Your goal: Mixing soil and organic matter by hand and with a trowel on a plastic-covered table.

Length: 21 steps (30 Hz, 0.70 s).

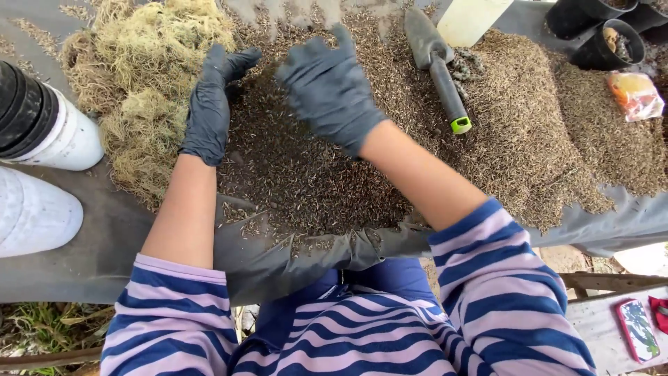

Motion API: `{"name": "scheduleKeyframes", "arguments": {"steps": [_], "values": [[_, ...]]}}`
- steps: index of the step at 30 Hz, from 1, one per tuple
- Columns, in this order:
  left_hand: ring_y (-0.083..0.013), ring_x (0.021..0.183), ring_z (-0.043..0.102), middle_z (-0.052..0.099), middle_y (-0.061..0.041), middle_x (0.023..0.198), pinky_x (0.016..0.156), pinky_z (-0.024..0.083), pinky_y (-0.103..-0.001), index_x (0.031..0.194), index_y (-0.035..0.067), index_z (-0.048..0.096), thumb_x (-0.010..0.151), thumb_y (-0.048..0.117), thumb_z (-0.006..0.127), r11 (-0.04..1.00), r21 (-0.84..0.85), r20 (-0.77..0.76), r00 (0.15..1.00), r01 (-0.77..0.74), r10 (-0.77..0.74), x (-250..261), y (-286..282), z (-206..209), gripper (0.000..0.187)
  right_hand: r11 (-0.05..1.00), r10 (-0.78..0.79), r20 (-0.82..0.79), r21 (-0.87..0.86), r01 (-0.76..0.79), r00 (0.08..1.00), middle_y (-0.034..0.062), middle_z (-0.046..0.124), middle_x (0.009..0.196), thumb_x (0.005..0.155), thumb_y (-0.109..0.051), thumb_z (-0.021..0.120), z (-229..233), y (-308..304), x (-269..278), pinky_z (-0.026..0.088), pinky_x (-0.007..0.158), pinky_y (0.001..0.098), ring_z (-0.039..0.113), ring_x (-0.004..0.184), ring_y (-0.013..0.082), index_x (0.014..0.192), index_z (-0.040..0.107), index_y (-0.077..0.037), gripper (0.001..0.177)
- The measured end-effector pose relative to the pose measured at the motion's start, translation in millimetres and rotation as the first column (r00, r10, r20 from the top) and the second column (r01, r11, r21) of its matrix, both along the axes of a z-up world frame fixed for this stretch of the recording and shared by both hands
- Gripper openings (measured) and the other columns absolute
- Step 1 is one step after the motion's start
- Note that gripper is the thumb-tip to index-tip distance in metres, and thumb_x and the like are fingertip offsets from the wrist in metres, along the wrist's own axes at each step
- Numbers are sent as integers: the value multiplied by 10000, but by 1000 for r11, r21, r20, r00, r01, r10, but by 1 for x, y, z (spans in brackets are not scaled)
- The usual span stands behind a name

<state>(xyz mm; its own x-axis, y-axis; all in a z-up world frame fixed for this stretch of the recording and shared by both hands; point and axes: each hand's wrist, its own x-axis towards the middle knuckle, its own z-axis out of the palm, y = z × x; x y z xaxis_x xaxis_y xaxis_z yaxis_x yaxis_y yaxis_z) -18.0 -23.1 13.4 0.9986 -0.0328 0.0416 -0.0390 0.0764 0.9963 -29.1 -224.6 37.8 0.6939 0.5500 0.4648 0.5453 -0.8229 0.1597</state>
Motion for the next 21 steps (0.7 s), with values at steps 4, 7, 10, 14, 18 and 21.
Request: {"name": "scheduleKeyframes", "arguments": {"steps": [4,7,10,14,18,21], "values": [[-301,1415,433,385,-105,1601,1095,355,-594,1523,209,433,712,803,399,954,276,-300,933,-113,198,14,-4,-21,1006,991,25,-70,132,-15,997,66,555,1139,1109,-305,377,47,-66,-28,435,974,427,565,1050,269,1142,548,-151,232],[-324,1395,443,468,-144,1553,1148,320,-534,1433,166,565,841,746,361,953,300,-97,993,-39,71,12,-8,-25,853,808,321,-246,575,-129,915,178,578,1253,1134,-177,378,21,-113,-40,472,932,414,543,1056,282,1312,533,-13,287],[-384,1522,300,346,-213,1629,1217,228,-525,1495,89,438,975,661,288,947,296,122,979,124,-166,5,-12,-22,788,887,116,-298,461,37,947,270,431,1325,1110,-316,326,1,-126,-75,524,816,435,509,1078,331,1352,476,24,444],[-417,1516,315,266,-247,1649,1197,399,-446,1564,-42,243,996,517,556,953,183,118,957,240,-264,-2,-23,-22,856,880,-456,-429,-85,468,780,193,554,961,992,-690,267,-41,-130,-94,520,578,472,601,766,331,1591,317,-51,877],[-180,827,631,664,-194,1096,993,530,-367,1618,121,305,824,760,555,710,693,18,981,127,-193,-17,-43,8,1049,778,-239,-798,183,601,552,309,477,1351,890,-692,492,7,-99,-79,435,1040,563,507,1269,443,1617,186,-63,1008],[-373,1238,532,516,-214,1343,1080,478,-490,1568,173,379,651,690,818,716,691,-14,993,95,-118,-21,-56,17,1141,690,-31,-848,365,625,530,256,368,1557,853,-424,757,15,-89,-65,391,1141,469,381,1432,378,1553,211,35,999]]}}
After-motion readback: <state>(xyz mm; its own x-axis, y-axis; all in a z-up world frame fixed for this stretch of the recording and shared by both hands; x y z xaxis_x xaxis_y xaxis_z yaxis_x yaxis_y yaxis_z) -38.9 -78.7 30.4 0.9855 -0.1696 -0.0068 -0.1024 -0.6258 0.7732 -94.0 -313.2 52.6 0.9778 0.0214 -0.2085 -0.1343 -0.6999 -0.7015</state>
